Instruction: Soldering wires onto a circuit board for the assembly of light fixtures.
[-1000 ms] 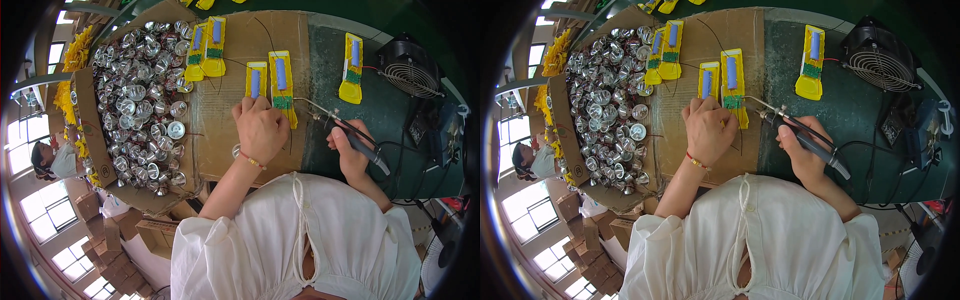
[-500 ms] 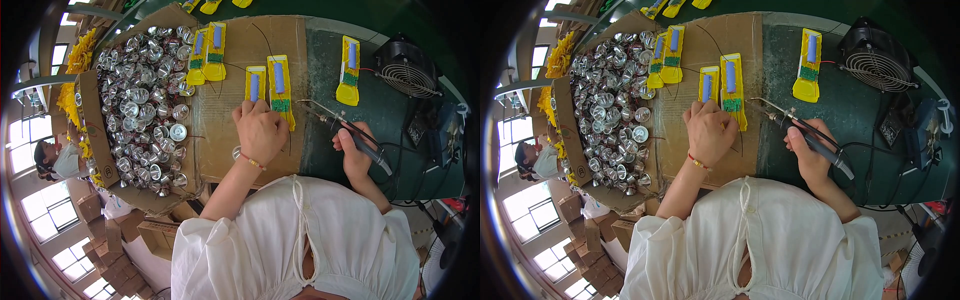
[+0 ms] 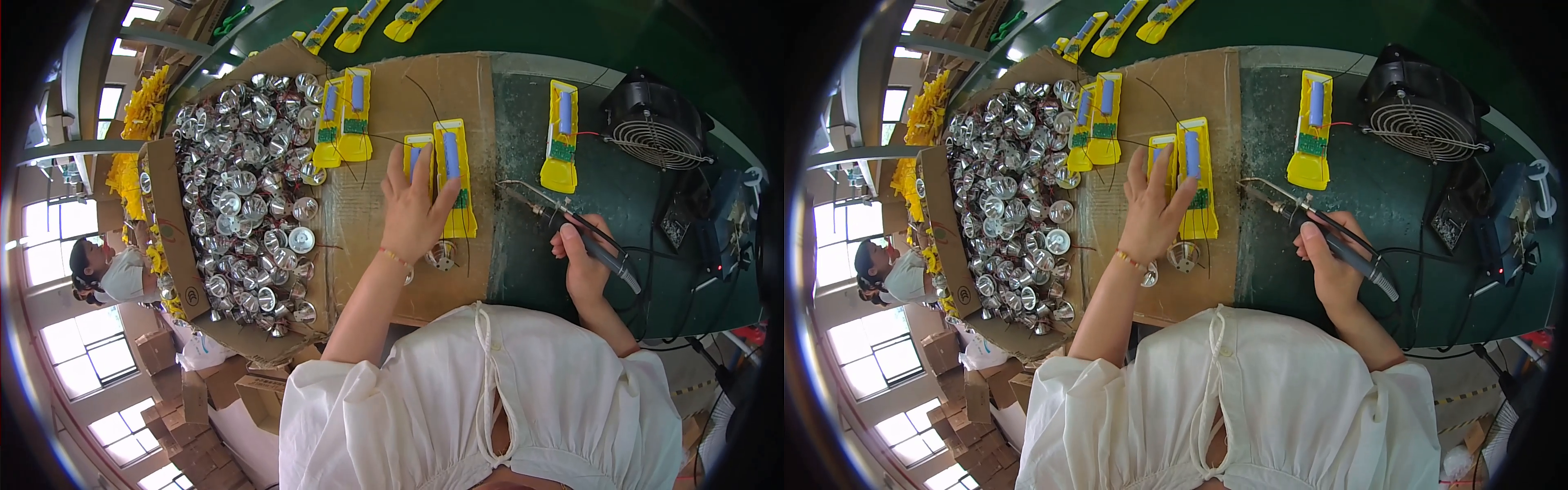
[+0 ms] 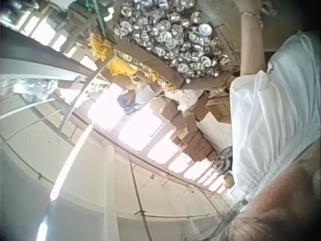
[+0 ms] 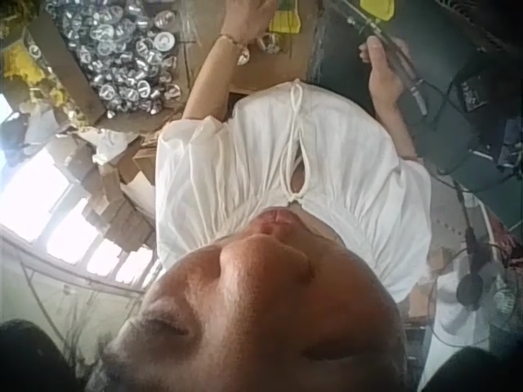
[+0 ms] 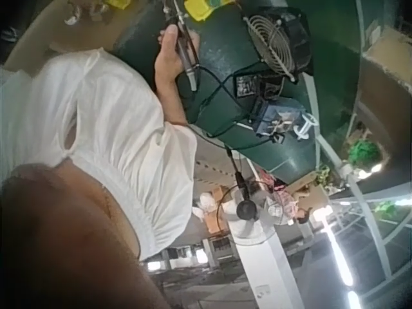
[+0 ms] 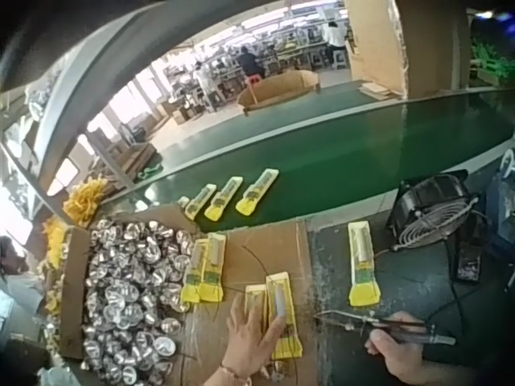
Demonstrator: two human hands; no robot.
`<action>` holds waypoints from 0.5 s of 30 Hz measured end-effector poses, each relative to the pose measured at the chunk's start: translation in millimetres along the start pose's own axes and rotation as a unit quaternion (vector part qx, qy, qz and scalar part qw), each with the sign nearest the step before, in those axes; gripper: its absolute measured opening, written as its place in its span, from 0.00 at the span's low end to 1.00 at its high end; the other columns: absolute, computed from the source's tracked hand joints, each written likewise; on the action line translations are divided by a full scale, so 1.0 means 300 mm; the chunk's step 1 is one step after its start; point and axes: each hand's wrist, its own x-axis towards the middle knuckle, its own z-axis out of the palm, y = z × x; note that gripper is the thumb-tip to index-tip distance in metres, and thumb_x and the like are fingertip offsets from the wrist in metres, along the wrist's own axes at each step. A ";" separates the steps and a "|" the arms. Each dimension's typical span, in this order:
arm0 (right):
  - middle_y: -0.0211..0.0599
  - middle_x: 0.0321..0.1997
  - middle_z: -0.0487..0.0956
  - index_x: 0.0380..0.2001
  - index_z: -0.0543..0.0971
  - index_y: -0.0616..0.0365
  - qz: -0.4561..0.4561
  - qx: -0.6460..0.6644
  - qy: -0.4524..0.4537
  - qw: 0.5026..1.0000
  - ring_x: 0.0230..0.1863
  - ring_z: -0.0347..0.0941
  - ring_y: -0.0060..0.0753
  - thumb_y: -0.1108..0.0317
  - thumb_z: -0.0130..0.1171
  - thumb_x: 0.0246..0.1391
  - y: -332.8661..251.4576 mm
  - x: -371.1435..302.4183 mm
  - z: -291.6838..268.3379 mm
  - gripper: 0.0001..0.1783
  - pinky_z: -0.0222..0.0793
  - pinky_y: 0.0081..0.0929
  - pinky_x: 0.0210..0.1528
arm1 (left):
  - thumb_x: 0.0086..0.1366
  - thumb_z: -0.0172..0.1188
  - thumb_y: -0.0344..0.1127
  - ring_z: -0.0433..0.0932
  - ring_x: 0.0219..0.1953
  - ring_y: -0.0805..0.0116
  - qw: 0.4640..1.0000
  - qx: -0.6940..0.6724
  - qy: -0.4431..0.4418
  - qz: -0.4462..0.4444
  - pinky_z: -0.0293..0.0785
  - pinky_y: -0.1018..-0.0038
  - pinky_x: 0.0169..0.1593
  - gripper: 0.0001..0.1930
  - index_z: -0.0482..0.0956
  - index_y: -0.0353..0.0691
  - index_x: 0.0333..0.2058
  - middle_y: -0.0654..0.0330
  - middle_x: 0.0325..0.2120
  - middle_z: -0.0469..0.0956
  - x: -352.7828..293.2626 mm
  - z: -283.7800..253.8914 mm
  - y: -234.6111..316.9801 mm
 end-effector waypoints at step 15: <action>0.29 0.20 0.72 0.33 0.72 0.60 -0.044 -0.043 0.087 0.994 0.19 0.64 0.15 0.68 0.52 0.54 0.066 0.029 -0.077 0.07 0.59 0.11 0.22 | 0.36 0.65 0.48 0.58 0.54 0.43 0.992 0.087 -0.059 -0.063 0.64 0.52 0.50 0.45 0.58 0.53 0.57 0.49 0.62 0.39 0.101 0.012 0.090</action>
